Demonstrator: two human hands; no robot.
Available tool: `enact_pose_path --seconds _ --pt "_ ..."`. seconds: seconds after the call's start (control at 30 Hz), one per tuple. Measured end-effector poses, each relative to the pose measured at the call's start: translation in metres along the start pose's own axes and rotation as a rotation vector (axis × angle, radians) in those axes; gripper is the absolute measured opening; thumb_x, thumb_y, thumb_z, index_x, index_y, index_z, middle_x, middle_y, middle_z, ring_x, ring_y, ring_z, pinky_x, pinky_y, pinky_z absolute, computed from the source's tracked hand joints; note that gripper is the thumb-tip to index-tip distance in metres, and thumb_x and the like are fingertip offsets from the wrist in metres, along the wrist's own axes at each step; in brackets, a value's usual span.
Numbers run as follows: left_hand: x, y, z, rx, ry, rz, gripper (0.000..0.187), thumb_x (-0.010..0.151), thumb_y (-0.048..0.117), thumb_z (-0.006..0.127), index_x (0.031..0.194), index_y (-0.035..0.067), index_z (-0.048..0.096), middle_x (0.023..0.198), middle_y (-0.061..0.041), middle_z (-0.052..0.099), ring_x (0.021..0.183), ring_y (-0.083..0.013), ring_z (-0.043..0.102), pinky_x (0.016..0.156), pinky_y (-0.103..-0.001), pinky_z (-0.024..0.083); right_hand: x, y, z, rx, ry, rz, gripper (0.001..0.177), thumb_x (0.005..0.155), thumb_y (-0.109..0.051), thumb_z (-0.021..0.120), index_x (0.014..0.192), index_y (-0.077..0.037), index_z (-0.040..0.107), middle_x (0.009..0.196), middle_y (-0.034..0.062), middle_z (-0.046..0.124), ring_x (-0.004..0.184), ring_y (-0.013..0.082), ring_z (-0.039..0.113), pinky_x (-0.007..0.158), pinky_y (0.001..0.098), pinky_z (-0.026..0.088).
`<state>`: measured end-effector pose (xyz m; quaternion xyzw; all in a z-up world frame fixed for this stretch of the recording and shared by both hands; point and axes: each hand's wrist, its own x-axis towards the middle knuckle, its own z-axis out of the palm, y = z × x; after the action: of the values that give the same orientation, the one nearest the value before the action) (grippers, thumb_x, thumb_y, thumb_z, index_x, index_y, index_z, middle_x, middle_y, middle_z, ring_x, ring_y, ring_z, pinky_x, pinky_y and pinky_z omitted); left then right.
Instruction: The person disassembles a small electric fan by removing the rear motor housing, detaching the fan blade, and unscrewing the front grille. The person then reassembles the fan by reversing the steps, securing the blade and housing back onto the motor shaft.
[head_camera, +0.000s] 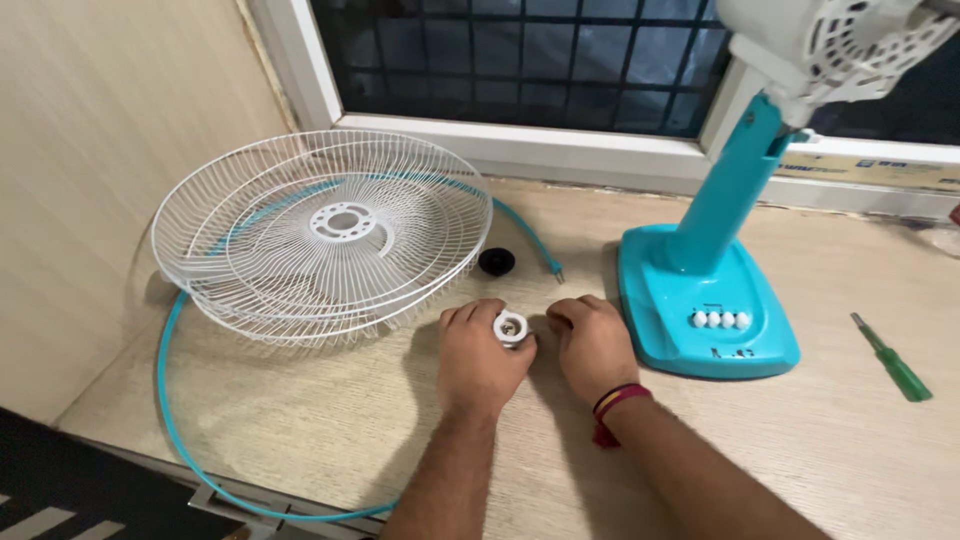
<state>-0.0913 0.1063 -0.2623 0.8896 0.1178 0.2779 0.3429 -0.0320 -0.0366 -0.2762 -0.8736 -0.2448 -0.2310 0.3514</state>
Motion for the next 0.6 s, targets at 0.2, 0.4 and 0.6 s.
enact_pose_path --seconds 0.2,0.4,0.6 --pt "-0.005 0.000 -0.001 0.016 0.068 0.278 0.057 0.073 0.029 0.083 0.121 0.002 0.065 0.127 -0.015 0.063 0.123 -0.0356 0.053 0.103 -0.045 0.047 -0.011 -0.008 -0.019 0.153 0.042 -0.014 0.018 0.086 0.003 0.062 0.098 -0.004 0.073 0.096 0.0160 0.070 0.088 0.0389 0.066 0.077 0.0458 0.053" --pt "-0.009 0.005 0.005 0.214 0.059 0.580 0.049 0.079 0.019 0.071 0.123 0.000 0.063 0.132 -0.019 0.061 0.126 -0.0362 0.050 0.110 -0.054 0.035 -0.035 0.000 -0.043 0.397 0.119 0.282 0.010 0.081 -0.003 0.074 0.091 -0.005 0.076 0.086 0.0078 0.073 0.072 0.0197 0.072 0.066 0.0313 0.057" --pt "-0.005 0.020 0.006 0.201 0.031 0.811 0.039 0.083 0.012 0.065 0.120 0.005 0.064 0.128 -0.014 0.064 0.125 -0.0331 0.056 0.117 -0.054 0.033 -0.018 0.064 -0.101 0.576 0.337 0.575 0.007 0.085 -0.001 0.073 0.090 0.001 0.078 0.083 0.0111 0.079 0.076 0.0158 0.074 0.071 0.0293 0.059"
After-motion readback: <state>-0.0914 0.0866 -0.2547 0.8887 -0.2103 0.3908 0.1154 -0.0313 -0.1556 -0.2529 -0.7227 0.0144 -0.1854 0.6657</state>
